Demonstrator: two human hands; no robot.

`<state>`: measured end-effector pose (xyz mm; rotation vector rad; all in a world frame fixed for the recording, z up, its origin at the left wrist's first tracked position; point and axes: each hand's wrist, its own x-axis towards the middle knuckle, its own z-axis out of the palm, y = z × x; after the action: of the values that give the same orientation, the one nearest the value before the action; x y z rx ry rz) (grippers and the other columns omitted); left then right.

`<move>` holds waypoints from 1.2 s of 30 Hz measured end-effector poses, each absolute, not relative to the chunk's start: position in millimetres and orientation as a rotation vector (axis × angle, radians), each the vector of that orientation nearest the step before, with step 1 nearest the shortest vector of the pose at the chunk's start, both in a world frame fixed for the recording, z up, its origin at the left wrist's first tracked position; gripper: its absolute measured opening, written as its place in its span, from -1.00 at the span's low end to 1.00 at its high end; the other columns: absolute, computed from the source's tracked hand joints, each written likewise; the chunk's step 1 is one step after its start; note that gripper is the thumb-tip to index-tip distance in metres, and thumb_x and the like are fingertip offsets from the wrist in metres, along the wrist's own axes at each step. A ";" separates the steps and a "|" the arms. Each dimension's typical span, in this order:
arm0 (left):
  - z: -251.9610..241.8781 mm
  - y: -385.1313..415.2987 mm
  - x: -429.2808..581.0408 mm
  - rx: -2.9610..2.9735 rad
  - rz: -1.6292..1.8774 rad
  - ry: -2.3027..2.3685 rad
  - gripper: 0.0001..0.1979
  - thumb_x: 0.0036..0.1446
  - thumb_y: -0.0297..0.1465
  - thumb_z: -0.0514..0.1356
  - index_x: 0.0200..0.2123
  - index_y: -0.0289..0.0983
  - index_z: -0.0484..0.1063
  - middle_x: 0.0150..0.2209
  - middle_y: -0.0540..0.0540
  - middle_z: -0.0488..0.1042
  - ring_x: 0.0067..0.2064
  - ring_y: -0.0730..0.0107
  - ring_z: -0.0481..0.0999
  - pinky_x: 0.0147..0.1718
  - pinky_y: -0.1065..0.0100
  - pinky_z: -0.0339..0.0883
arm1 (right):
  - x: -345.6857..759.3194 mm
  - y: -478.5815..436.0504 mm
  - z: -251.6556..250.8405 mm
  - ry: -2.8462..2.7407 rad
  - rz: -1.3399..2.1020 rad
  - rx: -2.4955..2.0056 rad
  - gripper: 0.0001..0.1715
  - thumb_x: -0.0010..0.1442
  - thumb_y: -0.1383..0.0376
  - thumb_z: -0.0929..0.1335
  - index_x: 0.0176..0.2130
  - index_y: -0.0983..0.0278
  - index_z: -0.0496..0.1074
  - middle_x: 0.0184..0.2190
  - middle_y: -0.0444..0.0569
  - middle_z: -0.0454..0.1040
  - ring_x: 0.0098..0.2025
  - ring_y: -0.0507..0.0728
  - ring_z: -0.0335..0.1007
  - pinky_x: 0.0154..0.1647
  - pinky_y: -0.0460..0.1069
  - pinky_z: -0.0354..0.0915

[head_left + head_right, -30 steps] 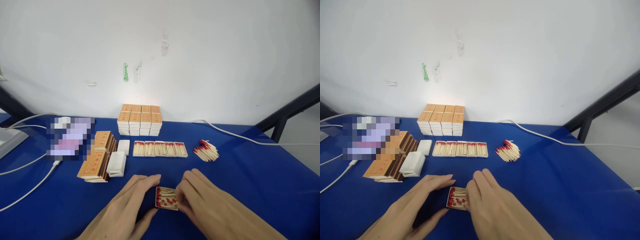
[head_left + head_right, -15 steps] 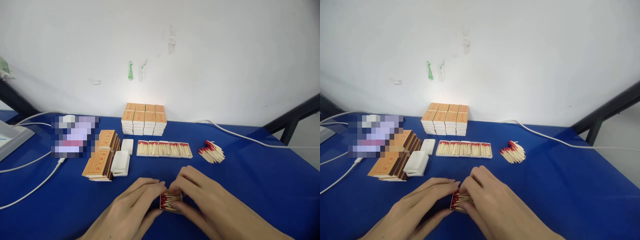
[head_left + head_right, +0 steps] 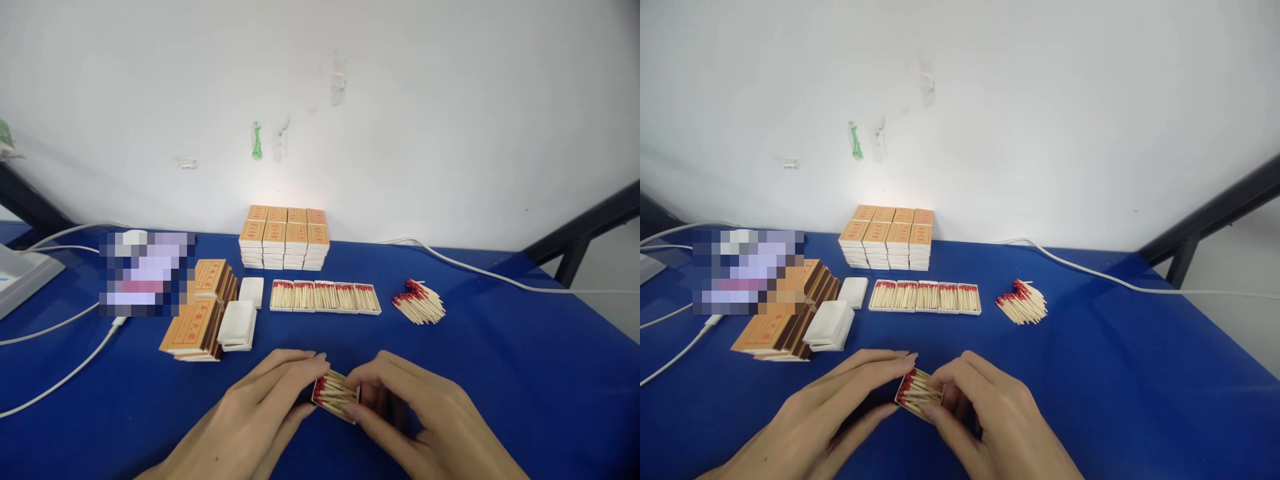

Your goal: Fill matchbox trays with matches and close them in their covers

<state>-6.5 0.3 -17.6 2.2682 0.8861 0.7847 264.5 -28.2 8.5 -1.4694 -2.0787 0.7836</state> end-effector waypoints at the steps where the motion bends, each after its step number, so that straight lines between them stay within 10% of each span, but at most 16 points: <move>1: -18.0 0.3 -7.2 2.282 0.779 0.899 -0.45 0.58 -0.58 0.18 0.48 0.00 0.34 0.32 -0.01 0.64 0.35 0.35 0.69 0.33 0.43 0.58 | 264.5 -30.8 5.6 -2.070 0.718 -1.484 -0.96 0.55 0.19 0.50 -0.01 0.03 0.62 -0.26 -0.23 0.60 -0.33 0.00 0.61 -0.31 -0.15 0.52; 5: -19.1 -3.2 -7.2 2.287 0.777 0.945 -0.43 0.58 -0.56 0.15 0.52 -0.02 0.30 0.38 -0.07 0.61 0.36 0.32 0.70 0.31 0.39 0.60 | 259.7 -41.0 -13.3 -2.088 0.399 -1.494 -0.32 0.37 0.10 0.62 0.36 0.07 0.48 0.08 0.02 0.61 -0.10 0.15 0.74 -0.16 -0.05 0.69; 10: -13.7 -8.2 -3.6 2.269 0.847 1.063 -0.34 0.53 -0.54 0.13 0.55 0.07 0.21 0.35 0.02 0.64 0.29 0.37 0.75 0.30 0.35 0.62 | 246.5 -43.0 -22.3 -2.097 0.379 -1.479 -0.70 0.56 0.29 0.41 0.23 0.15 0.53 0.02 0.06 0.60 -0.18 0.12 0.74 -0.20 -0.05 0.70; 26: -7.8 -6.6 -0.7 2.282 0.846 1.117 -0.44 0.52 -0.50 0.12 0.46 0.04 0.26 0.25 0.03 0.69 0.22 0.42 0.80 0.22 0.43 0.65 | 254.7 -30.4 -1.0 -2.121 0.713 -1.486 -0.48 0.50 0.37 0.45 0.35 0.05 0.45 0.19 0.02 0.54 0.08 0.14 0.70 0.08 0.01 0.70; 36: -7.4 -8.3 -3.1 2.357 0.691 1.014 -0.33 0.51 -0.53 0.22 0.55 -0.03 0.16 0.41 -0.13 0.58 0.38 0.23 0.69 0.35 0.26 0.60 | 251.2 -27.3 2.5 -2.132 0.619 -1.416 -0.82 0.56 0.41 0.38 -0.05 0.12 0.53 -0.02 -0.05 0.53 -0.04 0.08 0.65 0.00 -0.04 0.65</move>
<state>-3.1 -8.3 -7.4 2.3574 1.0139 0.6909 251.2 -27.3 2.5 -1.4164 -2.1318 0.6190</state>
